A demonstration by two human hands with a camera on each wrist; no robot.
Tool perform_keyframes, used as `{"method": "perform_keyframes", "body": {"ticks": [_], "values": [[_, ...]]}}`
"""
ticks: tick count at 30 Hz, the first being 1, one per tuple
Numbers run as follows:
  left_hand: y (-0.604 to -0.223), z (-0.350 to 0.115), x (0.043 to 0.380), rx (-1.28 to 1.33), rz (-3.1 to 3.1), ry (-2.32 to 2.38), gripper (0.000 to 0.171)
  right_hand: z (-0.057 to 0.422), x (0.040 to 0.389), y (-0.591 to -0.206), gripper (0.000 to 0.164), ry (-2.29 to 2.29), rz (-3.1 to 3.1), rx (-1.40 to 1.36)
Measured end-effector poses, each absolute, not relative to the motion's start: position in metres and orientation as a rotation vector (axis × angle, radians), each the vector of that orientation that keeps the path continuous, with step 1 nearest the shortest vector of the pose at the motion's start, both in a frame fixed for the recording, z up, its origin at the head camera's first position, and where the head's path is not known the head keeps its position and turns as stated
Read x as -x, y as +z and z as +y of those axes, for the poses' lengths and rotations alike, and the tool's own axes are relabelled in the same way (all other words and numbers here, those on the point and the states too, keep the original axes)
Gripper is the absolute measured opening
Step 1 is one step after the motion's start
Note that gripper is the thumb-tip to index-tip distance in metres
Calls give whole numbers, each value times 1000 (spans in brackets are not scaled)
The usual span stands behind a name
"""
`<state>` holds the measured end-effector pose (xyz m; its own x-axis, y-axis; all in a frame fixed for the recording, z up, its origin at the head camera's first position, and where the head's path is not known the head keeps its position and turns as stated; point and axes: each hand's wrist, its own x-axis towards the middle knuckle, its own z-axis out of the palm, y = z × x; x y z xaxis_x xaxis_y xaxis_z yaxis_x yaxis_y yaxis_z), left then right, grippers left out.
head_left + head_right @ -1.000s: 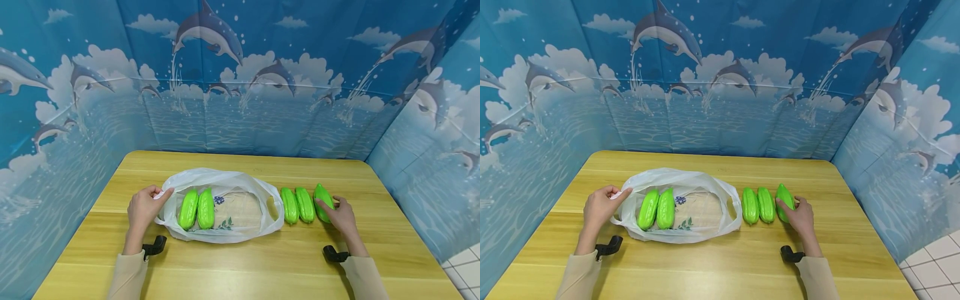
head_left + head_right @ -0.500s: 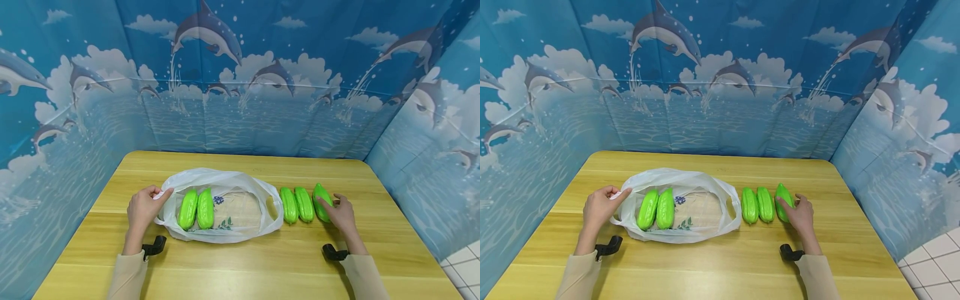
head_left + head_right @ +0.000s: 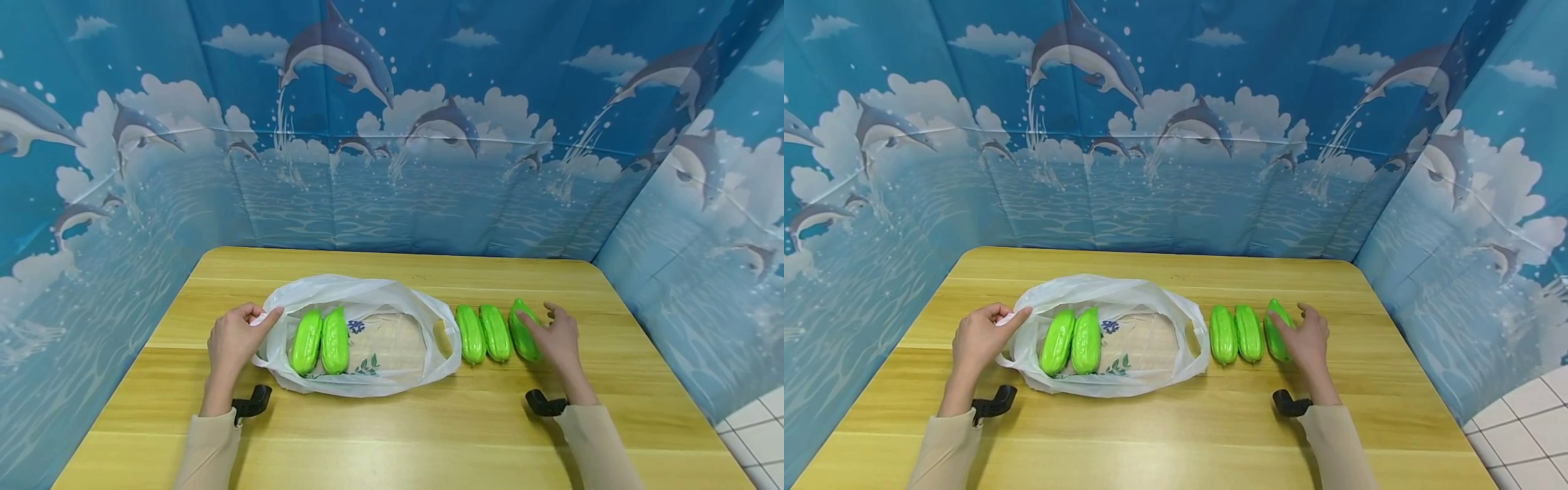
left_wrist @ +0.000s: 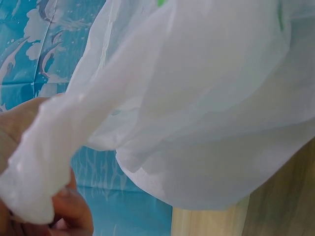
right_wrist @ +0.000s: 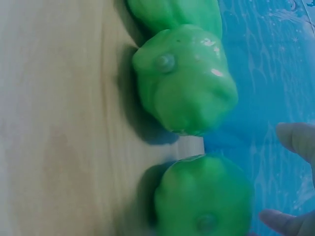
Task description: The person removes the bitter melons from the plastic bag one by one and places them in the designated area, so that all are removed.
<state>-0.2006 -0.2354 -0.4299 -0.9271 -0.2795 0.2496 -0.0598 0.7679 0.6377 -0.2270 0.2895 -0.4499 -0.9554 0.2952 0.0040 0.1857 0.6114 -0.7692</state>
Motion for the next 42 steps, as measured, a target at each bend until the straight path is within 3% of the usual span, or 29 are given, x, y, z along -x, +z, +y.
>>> {"method": "perform_keyframes", "body": {"ticks": [42], "values": [[-428, -235, 200, -269, -2630, -941, 48, 218, 220, -396, 72, 1277, -2485, -127]]}}
